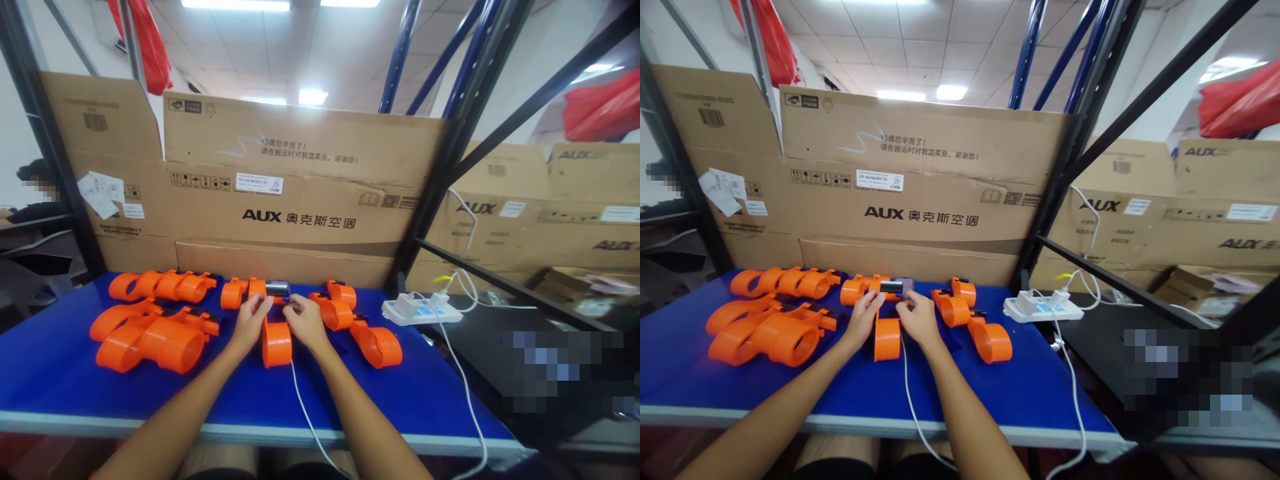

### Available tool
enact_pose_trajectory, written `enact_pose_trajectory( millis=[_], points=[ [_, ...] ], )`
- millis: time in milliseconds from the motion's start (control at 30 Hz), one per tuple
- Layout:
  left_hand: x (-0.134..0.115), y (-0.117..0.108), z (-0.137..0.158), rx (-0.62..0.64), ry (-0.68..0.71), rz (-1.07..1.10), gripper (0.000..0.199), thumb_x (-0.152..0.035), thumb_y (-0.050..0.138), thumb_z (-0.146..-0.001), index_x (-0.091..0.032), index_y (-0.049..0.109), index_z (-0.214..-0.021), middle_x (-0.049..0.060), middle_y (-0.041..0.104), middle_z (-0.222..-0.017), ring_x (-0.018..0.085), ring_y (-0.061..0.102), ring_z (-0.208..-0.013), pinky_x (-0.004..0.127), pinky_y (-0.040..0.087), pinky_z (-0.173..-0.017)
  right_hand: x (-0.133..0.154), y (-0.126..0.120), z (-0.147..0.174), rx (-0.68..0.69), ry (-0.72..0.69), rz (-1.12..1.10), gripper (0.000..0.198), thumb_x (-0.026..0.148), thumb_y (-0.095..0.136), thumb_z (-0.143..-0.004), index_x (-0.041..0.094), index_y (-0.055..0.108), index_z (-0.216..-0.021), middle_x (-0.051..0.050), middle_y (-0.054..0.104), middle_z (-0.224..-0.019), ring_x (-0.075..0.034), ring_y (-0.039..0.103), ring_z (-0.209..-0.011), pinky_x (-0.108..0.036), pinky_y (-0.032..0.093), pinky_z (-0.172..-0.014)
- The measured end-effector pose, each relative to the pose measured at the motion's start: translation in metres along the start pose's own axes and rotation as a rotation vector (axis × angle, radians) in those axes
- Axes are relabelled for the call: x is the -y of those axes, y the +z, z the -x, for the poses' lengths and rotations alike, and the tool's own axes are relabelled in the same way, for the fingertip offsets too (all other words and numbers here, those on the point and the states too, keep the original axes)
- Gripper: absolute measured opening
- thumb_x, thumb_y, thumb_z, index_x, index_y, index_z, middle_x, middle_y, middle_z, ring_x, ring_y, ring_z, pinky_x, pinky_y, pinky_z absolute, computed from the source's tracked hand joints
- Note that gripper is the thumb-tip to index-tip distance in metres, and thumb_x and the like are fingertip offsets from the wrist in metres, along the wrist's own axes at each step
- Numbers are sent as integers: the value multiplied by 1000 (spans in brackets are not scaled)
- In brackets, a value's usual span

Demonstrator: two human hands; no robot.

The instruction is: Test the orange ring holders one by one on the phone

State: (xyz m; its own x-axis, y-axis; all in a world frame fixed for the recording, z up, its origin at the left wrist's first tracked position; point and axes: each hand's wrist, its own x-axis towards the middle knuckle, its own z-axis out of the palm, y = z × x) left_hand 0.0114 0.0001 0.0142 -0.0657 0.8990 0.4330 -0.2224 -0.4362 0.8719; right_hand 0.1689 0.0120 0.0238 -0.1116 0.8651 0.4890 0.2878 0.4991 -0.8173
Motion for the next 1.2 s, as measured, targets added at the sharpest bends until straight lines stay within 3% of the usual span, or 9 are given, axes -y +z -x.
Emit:
enact_pose_trajectory(
  millis=[133,333,500,633,767,967,1200],
  points=[
    [0,-1,0,9,-3,-26,39,-54,70,-79,-17,60,-73,-3,50,-67,12,44,-64,24,35,-62,-5,-2,-1,25,9,63,10,26,54,-70,20,52,-63,5,51,-53,-12,48,-52,-21,35,-48],
    [3,-3,-2,-12,-29,-22,44,-54,72,-76,-18,51,-62,-5,42,-61,12,38,-60,24,31,-57,-6,-4,0,193,88,-11,7,23,50,-72,20,53,-67,5,55,-51,-12,53,-46,-20,38,-46],
    [4,-3,-3,-67,-86,58,41,-55,74,-73,-17,59,-69,-4,52,-64,13,45,-62,25,35,-61,-4,-1,3,239,156,-128,7,26,48,-78,22,52,-74,6,57,-50,-14,57,-42,-21,43,-43],
    [5,-2,-2,-97,-157,102,41,-54,77,-69,-16,64,-74,-1,60,-69,15,52,-67,26,39,-66,-5,-2,4,270,156,-80,10,27,46,-81,22,53,-75,5,58,-50,-14,59,-43,-21,41,-42],
    [7,-2,-2,-87,-171,78,41,-55,76,-69,-16,66,-77,1,63,-74,17,54,-72,27,41,-70,-7,-6,4,241,75,53,14,24,46,-80,20,53,-68,4,56,-49,-12,54,-45,-20,39,-46],
    [14,-4,-5,-31,-81,-11,42,-58,73,-73,-17,65,-75,-2,57,-68,15,50,-68,26,38,-66,-10,-8,1,141,-48,200,18,24,50,-77,19,49,-60,5,49,-52,-11,45,-51,-21,30,-49],
    [18,-5,-7,-15,-95,16,40,-56,73,-76,-16,68,-80,-1,59,-70,16,53,-71,27,41,-70,-9,-5,2,102,-82,238,22,25,47,-78,21,43,-57,4,45,-50,-11,42,-51,-22,27,-49]
  ],
)
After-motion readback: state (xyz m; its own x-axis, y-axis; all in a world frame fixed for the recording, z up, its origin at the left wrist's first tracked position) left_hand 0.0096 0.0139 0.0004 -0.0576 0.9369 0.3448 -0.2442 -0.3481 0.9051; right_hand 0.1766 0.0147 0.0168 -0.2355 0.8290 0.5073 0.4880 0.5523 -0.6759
